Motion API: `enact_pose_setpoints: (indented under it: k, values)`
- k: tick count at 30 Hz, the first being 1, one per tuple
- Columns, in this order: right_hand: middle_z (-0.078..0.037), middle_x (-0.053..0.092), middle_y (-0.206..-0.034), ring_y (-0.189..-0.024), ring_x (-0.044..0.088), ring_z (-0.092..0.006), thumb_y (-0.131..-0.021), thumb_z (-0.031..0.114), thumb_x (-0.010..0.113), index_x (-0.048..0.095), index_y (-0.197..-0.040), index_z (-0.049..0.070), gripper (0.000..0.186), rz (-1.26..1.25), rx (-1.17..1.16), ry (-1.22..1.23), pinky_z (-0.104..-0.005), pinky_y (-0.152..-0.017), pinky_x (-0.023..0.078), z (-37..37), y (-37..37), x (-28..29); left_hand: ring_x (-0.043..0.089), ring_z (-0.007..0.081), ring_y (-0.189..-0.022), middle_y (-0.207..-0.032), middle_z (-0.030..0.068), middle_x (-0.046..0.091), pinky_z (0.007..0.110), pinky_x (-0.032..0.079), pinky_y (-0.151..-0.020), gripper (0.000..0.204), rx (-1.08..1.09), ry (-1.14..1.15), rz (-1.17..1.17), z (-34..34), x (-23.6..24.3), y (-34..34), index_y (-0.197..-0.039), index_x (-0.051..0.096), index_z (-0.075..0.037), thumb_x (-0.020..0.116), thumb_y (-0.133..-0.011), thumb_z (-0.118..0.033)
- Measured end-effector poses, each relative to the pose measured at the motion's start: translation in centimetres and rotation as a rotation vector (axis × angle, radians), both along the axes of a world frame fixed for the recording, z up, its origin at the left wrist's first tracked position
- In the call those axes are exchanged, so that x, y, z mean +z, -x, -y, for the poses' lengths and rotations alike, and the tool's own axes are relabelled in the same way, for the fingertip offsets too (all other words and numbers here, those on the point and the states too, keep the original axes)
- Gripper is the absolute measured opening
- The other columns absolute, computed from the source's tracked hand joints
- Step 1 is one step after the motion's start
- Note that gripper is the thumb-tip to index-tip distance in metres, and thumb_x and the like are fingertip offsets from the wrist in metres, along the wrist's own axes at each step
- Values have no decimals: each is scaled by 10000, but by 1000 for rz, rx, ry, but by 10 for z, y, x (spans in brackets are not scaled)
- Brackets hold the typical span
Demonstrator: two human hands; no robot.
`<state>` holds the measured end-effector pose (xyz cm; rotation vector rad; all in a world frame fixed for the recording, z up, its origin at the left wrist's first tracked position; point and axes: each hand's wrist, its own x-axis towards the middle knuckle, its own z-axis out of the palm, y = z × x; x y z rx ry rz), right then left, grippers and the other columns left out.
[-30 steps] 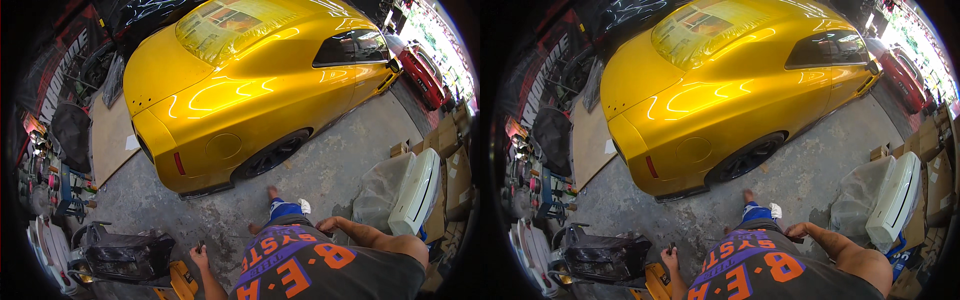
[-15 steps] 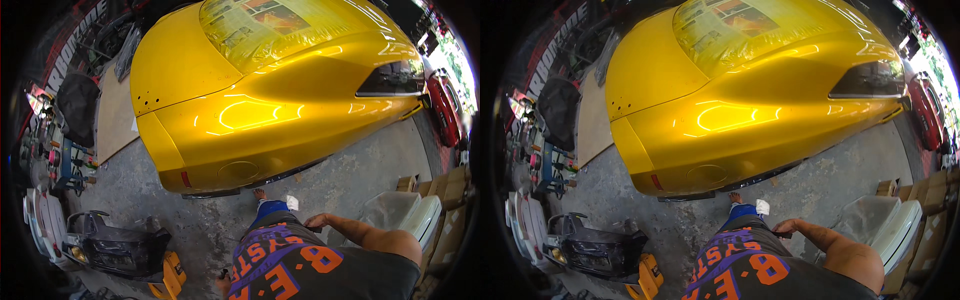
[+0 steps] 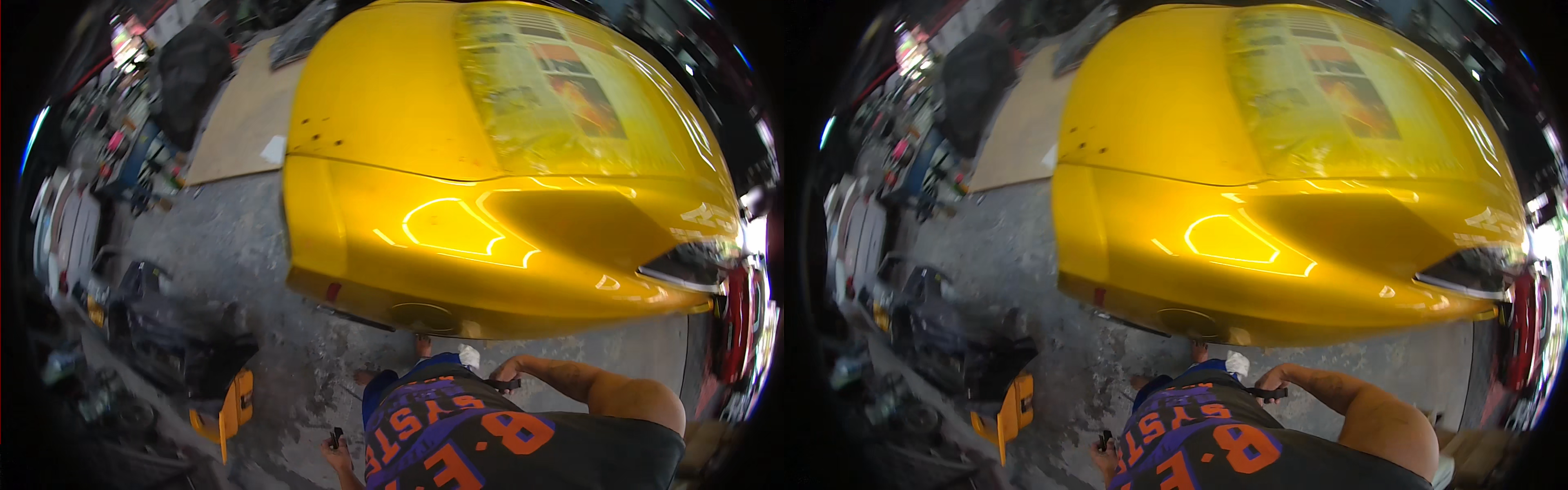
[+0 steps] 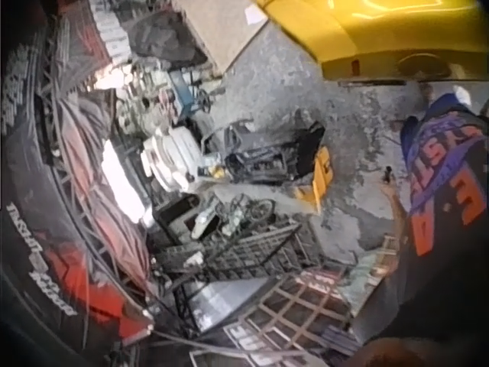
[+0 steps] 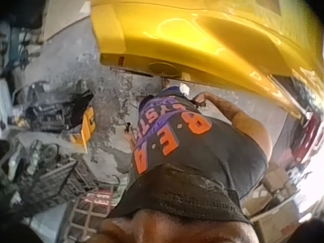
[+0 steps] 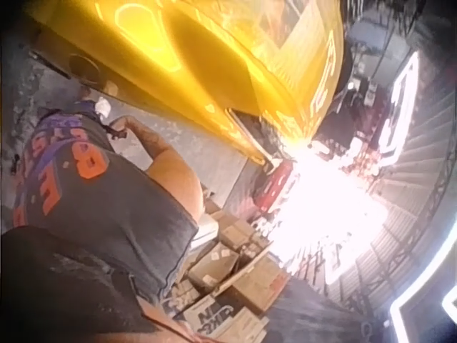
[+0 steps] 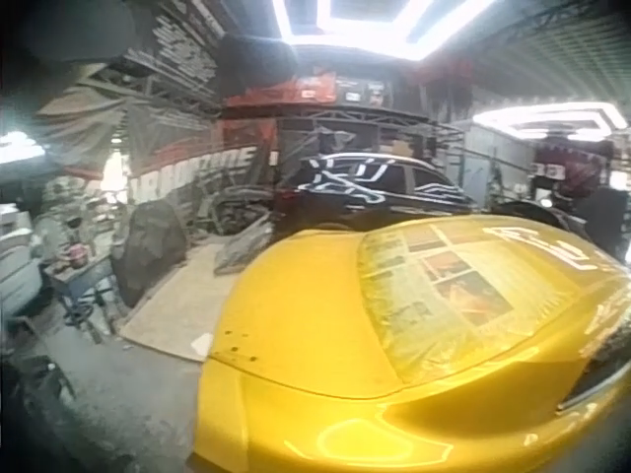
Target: Wet sanding a carbon fiber car part with sandpaper and a water-filled container.
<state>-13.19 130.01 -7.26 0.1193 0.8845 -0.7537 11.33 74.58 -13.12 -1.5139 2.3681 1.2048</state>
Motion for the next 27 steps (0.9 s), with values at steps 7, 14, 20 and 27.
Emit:
enact_pose_setpoints:
  k: [7,14,20,27]
  values:
    - [-19,714,-924,-757,641,-130,-874,178,652,724,-1196,32,361,-369,251,-4,-288,-612,524,29,33,5,679,325,-812,-901,207,697,449,534,-787,394,61,-86,181,7,-11,-54,-940,678,66,898,-750,-200]
    - [-130,772,-906,-864,749,-253,-930,271,650,761,-1110,75,289,-1127,284,-95,-418,-740,583,106,51,-22,678,393,-888,-938,209,681,452,533,-812,384,-48,208,-17,101,10,-19,-963,688,61,882,-763,-203]
    - [-123,768,-934,-811,734,-244,-978,383,614,742,-1125,73,367,-1189,315,-28,-404,-757,580,241,75,-27,598,240,-871,-1005,126,591,366,520,-811,321,69,39,-186,223,14,-26,-1013,591,58,821,-817,-50]
    - [-70,764,-927,-810,716,-193,-965,284,673,759,-1098,83,257,-1216,186,48,-344,-739,574,365,136,5,543,199,-776,-991,82,544,332,493,-741,264,463,-91,-307,329,-13,-90,-951,533,44,772,-858,-14]
